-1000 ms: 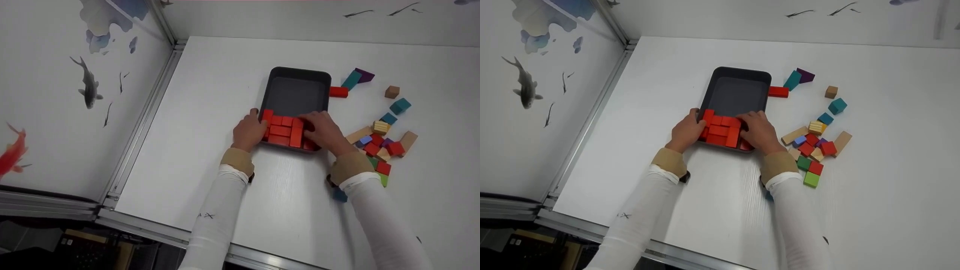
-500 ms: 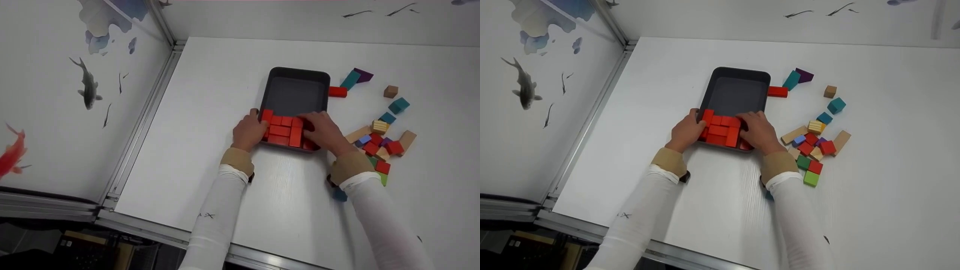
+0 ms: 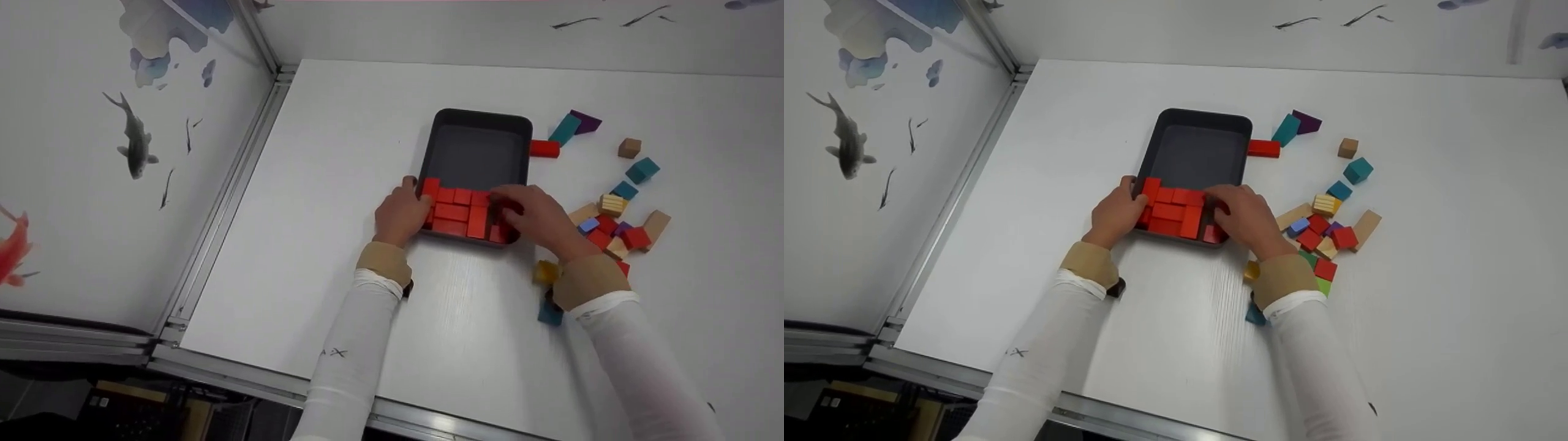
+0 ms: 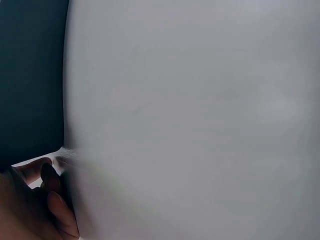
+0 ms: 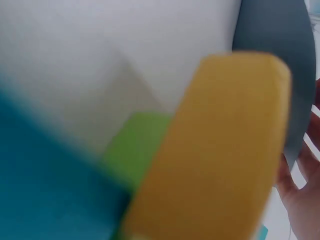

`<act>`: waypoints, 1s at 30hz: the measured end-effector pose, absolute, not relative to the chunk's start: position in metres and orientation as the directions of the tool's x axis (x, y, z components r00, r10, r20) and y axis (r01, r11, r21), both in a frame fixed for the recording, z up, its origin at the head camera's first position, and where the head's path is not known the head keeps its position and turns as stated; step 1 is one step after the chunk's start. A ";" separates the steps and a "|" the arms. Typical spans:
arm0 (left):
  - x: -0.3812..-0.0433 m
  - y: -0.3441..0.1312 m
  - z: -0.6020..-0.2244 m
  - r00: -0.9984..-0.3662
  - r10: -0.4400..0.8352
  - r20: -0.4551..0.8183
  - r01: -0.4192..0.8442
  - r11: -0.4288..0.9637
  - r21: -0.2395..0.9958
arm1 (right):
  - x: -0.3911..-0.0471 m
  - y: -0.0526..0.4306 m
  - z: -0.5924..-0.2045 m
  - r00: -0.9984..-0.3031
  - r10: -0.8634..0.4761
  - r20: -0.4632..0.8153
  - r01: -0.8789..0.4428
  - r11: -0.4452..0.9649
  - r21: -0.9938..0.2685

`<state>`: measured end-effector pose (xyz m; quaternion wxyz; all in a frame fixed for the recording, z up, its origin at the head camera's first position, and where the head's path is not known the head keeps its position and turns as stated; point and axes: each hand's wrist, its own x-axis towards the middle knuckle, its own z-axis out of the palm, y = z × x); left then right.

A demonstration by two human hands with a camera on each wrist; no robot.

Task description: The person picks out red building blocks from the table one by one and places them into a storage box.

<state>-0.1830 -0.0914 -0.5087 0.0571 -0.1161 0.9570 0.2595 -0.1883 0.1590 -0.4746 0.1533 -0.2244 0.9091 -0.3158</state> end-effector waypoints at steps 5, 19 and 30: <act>-0.183 -0.092 -0.510 -0.966 -0.190 -0.173 -0.252 0.829 0.500 | -0.175 0.171 -0.465 -0.849 -0.515 -0.114 -0.336 0.694 -0.636; -0.182 -0.094 -0.506 -0.967 -0.176 -0.183 -0.247 0.819 0.519 | -0.127 0.242 -0.444 -0.915 -0.374 -0.149 -0.247 0.813 -0.527; -0.183 -0.093 -0.506 -0.969 -0.166 -0.186 -0.240 0.815 0.527 | -0.089 0.308 -0.464 -0.970 -0.142 -0.198 -0.040 0.893 -0.447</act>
